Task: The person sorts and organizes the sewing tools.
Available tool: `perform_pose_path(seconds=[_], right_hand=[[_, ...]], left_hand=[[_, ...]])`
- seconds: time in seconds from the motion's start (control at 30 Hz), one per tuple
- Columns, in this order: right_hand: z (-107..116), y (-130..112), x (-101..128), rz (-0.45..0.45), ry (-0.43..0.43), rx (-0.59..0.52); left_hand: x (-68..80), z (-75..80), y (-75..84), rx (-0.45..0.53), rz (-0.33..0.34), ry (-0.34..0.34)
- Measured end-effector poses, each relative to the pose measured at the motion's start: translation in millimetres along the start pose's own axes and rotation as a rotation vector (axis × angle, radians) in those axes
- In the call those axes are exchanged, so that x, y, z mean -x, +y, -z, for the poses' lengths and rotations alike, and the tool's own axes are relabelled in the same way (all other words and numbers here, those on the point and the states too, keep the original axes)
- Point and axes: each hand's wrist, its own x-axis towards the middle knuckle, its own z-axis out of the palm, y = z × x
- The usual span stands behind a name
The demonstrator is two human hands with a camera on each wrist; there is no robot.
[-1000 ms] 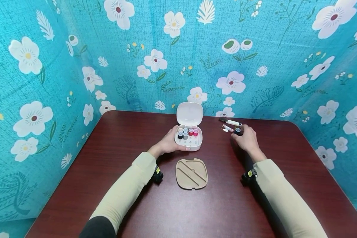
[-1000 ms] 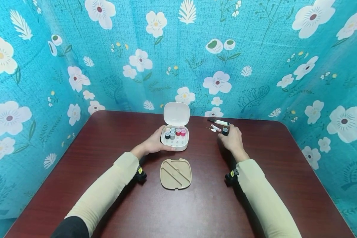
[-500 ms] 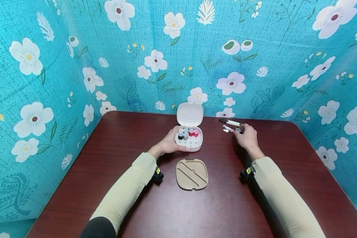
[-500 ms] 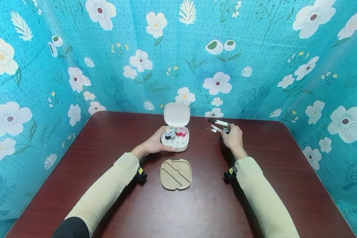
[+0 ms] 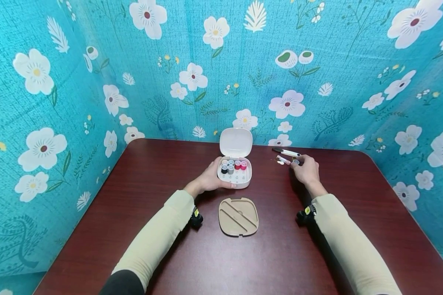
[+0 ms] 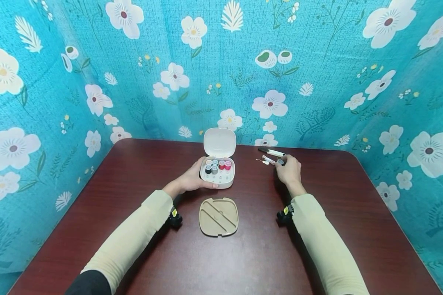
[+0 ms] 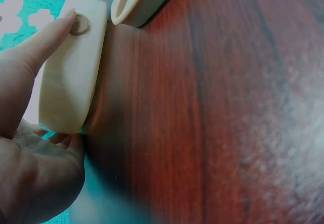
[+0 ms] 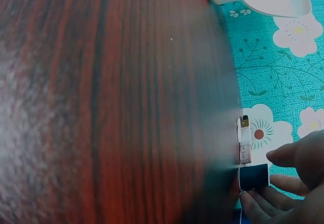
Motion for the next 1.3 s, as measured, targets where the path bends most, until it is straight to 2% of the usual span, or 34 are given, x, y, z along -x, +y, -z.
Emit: perform_pose_path(seconds=[0.47,0.83,1.3], right_hand=[[-1.9,1.8,0.8,-0.001,0.019,-0.022],[-1.9,3.6,1.1,0.024,0.044,-0.025],[-4.6,-0.8,7.0,0.026,0.034,-0.052]], left_hand=[[1.5,-0.8,-0.6,0.006,-0.009,0.005],[3.5,-1.2,0.8,0.001,0.014,0.008],[3.0,-1.4,0.2,0.011,0.022,0.010]])
